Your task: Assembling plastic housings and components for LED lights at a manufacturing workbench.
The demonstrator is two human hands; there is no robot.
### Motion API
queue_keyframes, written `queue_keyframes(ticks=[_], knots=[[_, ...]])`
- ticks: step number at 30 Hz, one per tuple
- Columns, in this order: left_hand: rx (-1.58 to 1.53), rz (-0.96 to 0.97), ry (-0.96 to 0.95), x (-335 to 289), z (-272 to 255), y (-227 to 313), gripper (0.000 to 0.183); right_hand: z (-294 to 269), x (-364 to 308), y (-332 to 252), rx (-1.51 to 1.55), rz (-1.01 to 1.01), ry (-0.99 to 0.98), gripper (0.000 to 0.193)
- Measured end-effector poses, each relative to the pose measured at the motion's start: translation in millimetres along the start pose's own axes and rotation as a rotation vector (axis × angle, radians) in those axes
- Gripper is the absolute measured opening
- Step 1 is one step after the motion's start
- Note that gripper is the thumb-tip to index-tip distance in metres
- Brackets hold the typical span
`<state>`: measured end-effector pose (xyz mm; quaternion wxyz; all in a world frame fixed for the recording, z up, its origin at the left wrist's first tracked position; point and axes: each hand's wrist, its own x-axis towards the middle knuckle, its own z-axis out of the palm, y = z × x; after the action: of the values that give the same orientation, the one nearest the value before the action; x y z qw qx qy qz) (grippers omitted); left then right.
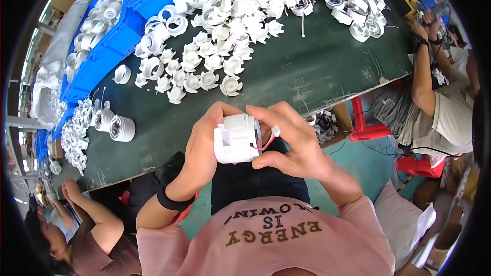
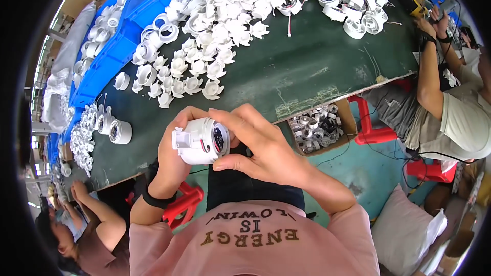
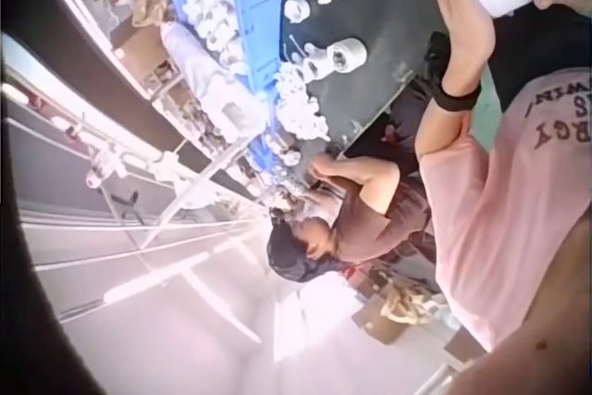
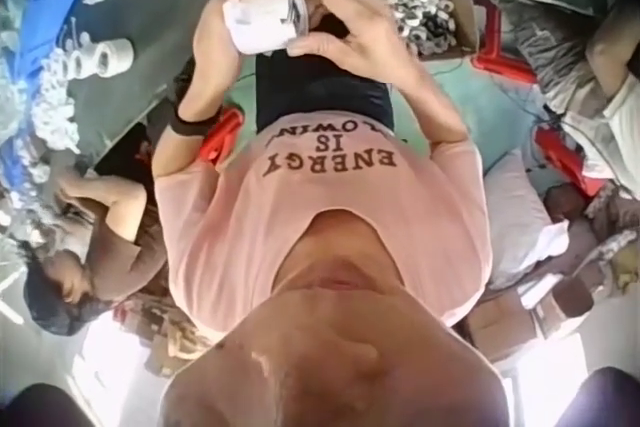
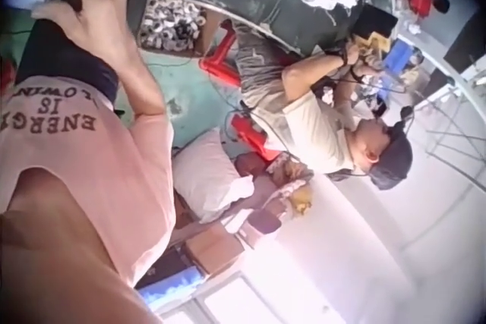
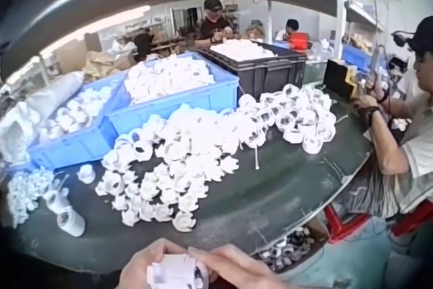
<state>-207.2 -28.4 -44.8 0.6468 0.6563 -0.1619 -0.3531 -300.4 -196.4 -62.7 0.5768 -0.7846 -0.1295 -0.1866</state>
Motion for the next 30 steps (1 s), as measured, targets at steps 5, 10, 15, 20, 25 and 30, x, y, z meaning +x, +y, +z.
queue_keyframes(ticks=[5, 10, 15, 20, 25, 30], knots=[[0.058, 0.13, 0.059, -12.5, 1.9, -0.2, 0.052, 7.9, -1.8, -3.7, -0.009, 0.023, -0.013, 0.073], [0.045, 0.162, 0.101, -18.7, 2.1, -1.2, 0.052, 14.1, -0.6, -5.7, 0.088, 0.085, -0.032, 0.068], [0.188, 0.111, 0.175, -9.3, -7.7, 0.0, 0.048, 15.6, 5.5, -1.1, 0.054, 0.121, 0.02, 0.062], [0.119, 0.442, 0.171, -14.5, 3.9, -16.5, 0.074, 15.4, 21.8, -5.5, -0.113, 0.206, 0.033, 0.065], [-0.068, 0.167, 0.418, 1.1, -28.8, -12.8, 0.057, -26.5, 34.4, 11.3, -0.382, -0.058, -0.032, 0.066], [0.179, 0.053, 0.681, -45.7, -128.1, -12.4, 0.047, -169.5, 51.7, 90.0, -1.211, 0.154, 0.522, 0.061]])
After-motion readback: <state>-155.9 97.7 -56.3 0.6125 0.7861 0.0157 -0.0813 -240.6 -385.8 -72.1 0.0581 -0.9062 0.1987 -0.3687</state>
